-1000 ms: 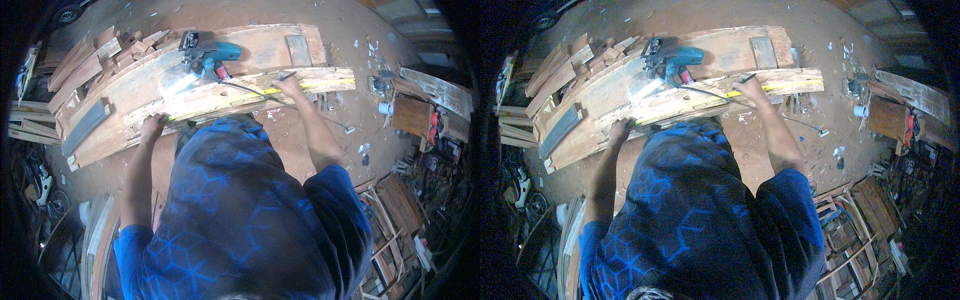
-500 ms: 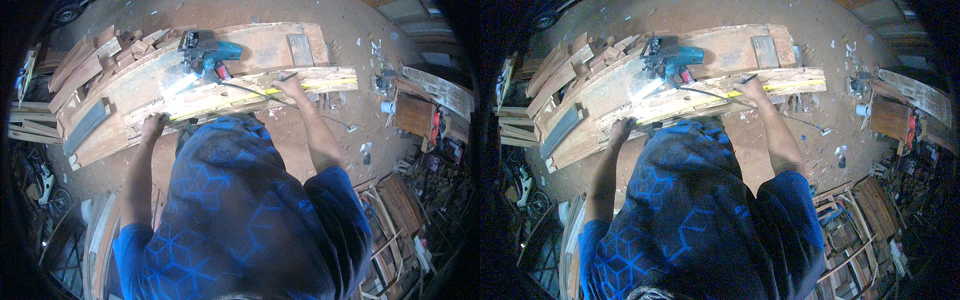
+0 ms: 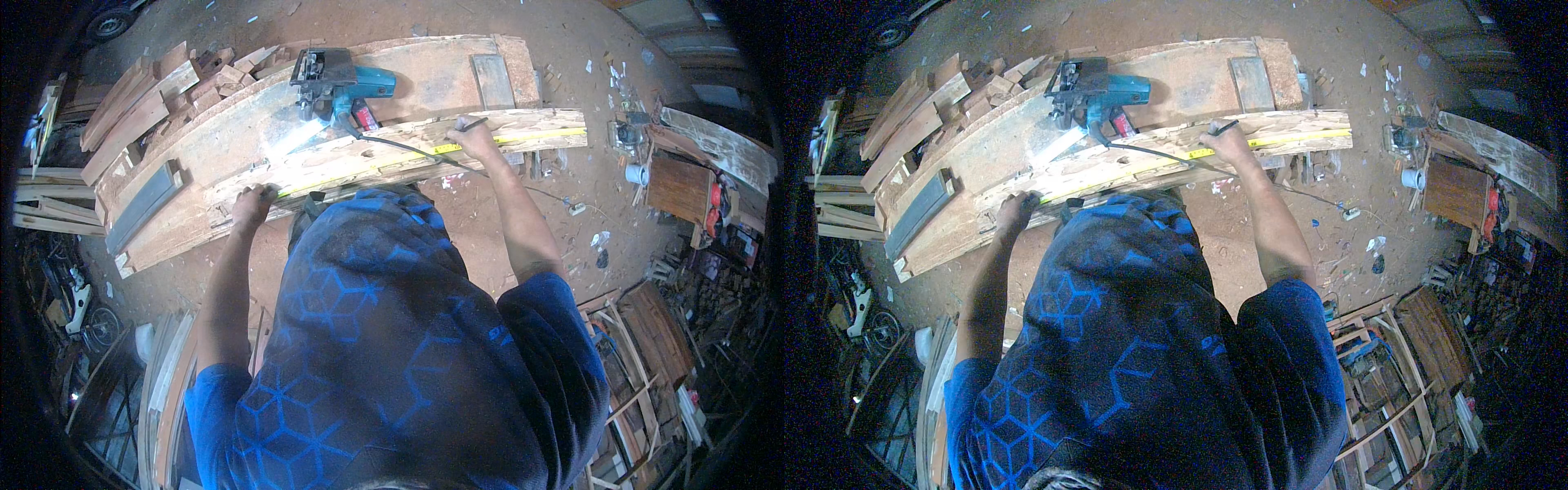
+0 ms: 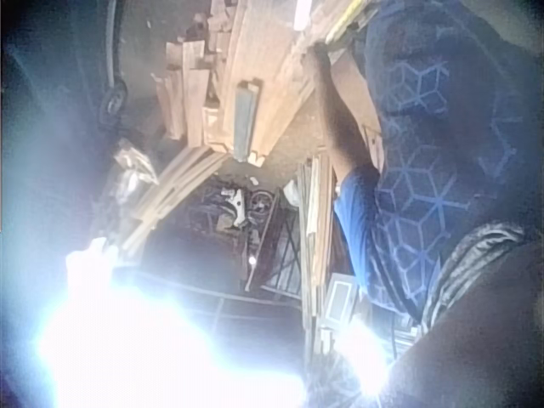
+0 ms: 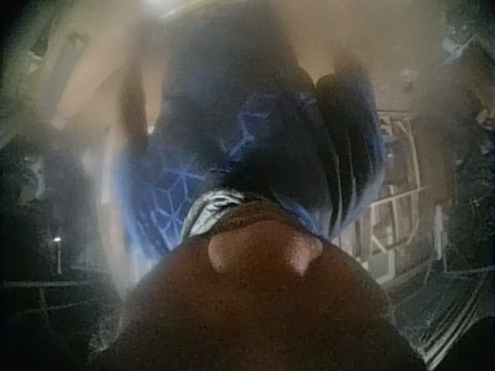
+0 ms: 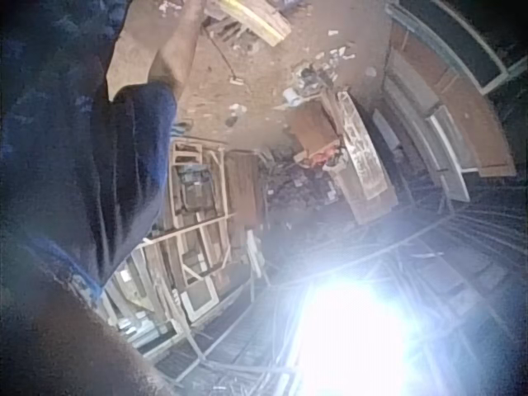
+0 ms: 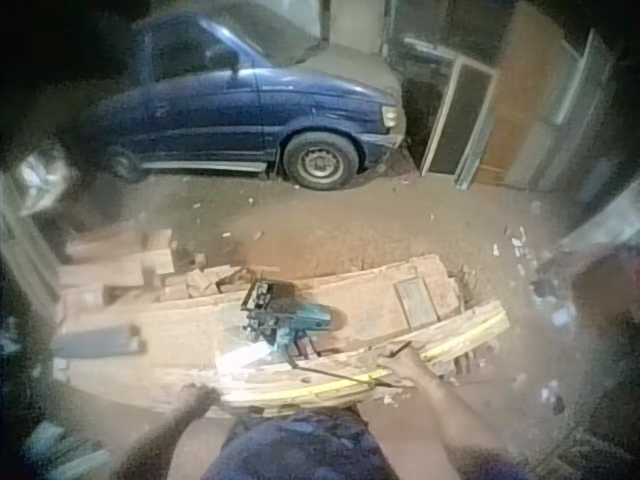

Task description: The person measures and cuts wooden planks using a circular saw in a cluttered workshop. They use a tape measure and a square to mark the wood, then cut it into smaller pieces, stacking the finished sections.

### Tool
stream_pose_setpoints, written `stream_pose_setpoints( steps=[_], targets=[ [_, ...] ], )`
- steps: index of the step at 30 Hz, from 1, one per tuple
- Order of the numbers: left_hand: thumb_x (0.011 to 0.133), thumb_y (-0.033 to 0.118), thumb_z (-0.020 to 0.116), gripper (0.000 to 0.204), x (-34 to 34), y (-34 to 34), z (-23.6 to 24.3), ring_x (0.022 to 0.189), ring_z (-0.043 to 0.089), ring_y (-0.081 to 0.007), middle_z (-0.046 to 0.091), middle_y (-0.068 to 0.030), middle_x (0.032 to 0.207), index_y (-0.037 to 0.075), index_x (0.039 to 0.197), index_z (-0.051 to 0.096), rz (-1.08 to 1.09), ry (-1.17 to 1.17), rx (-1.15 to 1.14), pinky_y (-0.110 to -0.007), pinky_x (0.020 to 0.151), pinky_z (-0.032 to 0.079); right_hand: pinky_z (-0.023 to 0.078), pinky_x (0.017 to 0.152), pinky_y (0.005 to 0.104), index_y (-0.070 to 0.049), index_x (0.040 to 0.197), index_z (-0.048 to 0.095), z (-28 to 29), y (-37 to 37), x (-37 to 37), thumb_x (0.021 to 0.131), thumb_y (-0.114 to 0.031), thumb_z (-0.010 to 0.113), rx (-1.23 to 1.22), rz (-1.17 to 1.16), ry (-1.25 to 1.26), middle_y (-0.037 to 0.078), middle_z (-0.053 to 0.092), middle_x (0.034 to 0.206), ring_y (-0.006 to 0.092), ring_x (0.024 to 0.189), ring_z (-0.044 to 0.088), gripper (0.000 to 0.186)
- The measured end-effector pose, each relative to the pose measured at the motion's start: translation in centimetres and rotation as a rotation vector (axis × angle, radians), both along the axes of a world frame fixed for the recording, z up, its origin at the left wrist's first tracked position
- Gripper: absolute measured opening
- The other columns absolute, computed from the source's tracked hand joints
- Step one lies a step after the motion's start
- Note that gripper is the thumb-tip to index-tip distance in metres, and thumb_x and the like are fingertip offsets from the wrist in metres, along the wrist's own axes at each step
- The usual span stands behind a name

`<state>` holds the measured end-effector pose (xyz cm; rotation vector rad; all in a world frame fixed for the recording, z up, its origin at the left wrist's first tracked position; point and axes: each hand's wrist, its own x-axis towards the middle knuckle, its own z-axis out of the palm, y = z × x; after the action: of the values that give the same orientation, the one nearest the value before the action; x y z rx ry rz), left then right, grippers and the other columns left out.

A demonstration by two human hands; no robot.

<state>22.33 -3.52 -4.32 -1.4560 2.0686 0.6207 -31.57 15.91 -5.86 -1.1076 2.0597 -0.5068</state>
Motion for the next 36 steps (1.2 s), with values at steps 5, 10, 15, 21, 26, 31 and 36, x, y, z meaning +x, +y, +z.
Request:
stream_pose_setpoints(
  steps=[5,10,15,21,26,31,36],
  targets=[
    [0.096,0.054,0.062,0.048,0.4,-0.1,-0.4,0.119,0.06,-0.0412,0.065,-0.0215,0.124,0.015,0.123,0.067,0.002,-0.004,-0.001,-0.05,0.099,0.051,0.047,0.061,0.0387,-0.004,0.075,0.063,-0.3,0.1,0.0,0.083,-0.028,0.079,-0.036,0.048,0.062,0.009,0.064,0.068,0.0194,0.063,0.057,0.03],
    [0.095,0.054,0.062,0.047,0.2,0.1,0.0,0.118,0.061,-0.0412,0.065,-0.0214,0.123,0.015,0.122,0.068,-0.004,0.021,-0.024,-0.051,0.098,0.051,0.048,0.064,0.0401,-0.003,0.078,0.064,0.1,0.2,0.2,0.081,-0.029,0.08,-0.007,0.01,0.012,0.011,0.065,0.072,0.0214,0.066,0.058,0.031],
    [0.096,0.054,0.06,0.046,0.0,0.3,0.5,0.118,0.061,-0.0403,0.066,-0.0212,0.122,0.018,0.123,0.069,-0.002,0.003,-0.009,-0.051,0.098,0.051,0.049,0.066,0.0408,-0.002,0.081,0.065,0.1,0.3,0.7,0.082,-0.029,0.08,-0.002,0.015,0.076,0.013,0.066,0.073,0.0221,0.069,0.061,0.031],
    [0.098,0.052,0.058,0.042,-0.4,0.1,0.7,0.12,0.061,-0.0389,0.067,-0.0199,0.123,0.02,0.123,0.07,0.005,-0.014,-0.007,-0.051,0.1,0.051,0.049,0.066,0.04,-0.002,0.083,0.067,-0.6,0.5,0.7,0.082,-0.029,0.08,-0.127,-0.061,0.025,0.011,0.066,0.074,0.021,0.069,0.06,0.03],
    [0.099,0.051,0.057,0.041,-0.2,0.1,0.7,0.117,0.062,-0.0391,0.067,-0.0185,0.123,0.019,0.122,0.07,-0.025,0.043,0.053,-0.051,0.099,0.05,0.05,0.068,0.0398,-0.001,0.081,0.065,0.8,0.3,1.5,0.092,-0.035,0.073,-0.16,-0.14,0.037,0.01,0.066,0.074,0.0197,0.069,0.06,0.037],
    [0.099,0.045,0.06,0.036,1.8,-0.5,-0.8,0.113,0.064,-0.0393,0.071,-0.0144,0.117,0.016,0.117,0.071,-0.144,0.373,0.132,-0.05,0.097,0.051,0.051,0.07,0.0374,0.002,0.088,0.066,2.2,-0.3,1.6,0.102,-0.049,0.058,-0.301,-0.657,-0.172,0.007,0.064,0.073,0.019,0.071,0.062,0.053],
    [0.1,0.037,0.061,0.031,-2.3,1.6,3.1,0.108,0.066,-0.0395,0.072,-0.016,0.115,0.014,0.116,0.074,-0.163,0.412,0.114,-0.048,0.094,0.052,0.049,0.063,0.0311,-0.003,0.11,0.065,12.3,0.3,4.9,0.104,-0.045,0.057,-0.389,-0.602,-0.056,0.001,0.057,0.082,0.0125,0.072,0.057,0.043]
  ],
)
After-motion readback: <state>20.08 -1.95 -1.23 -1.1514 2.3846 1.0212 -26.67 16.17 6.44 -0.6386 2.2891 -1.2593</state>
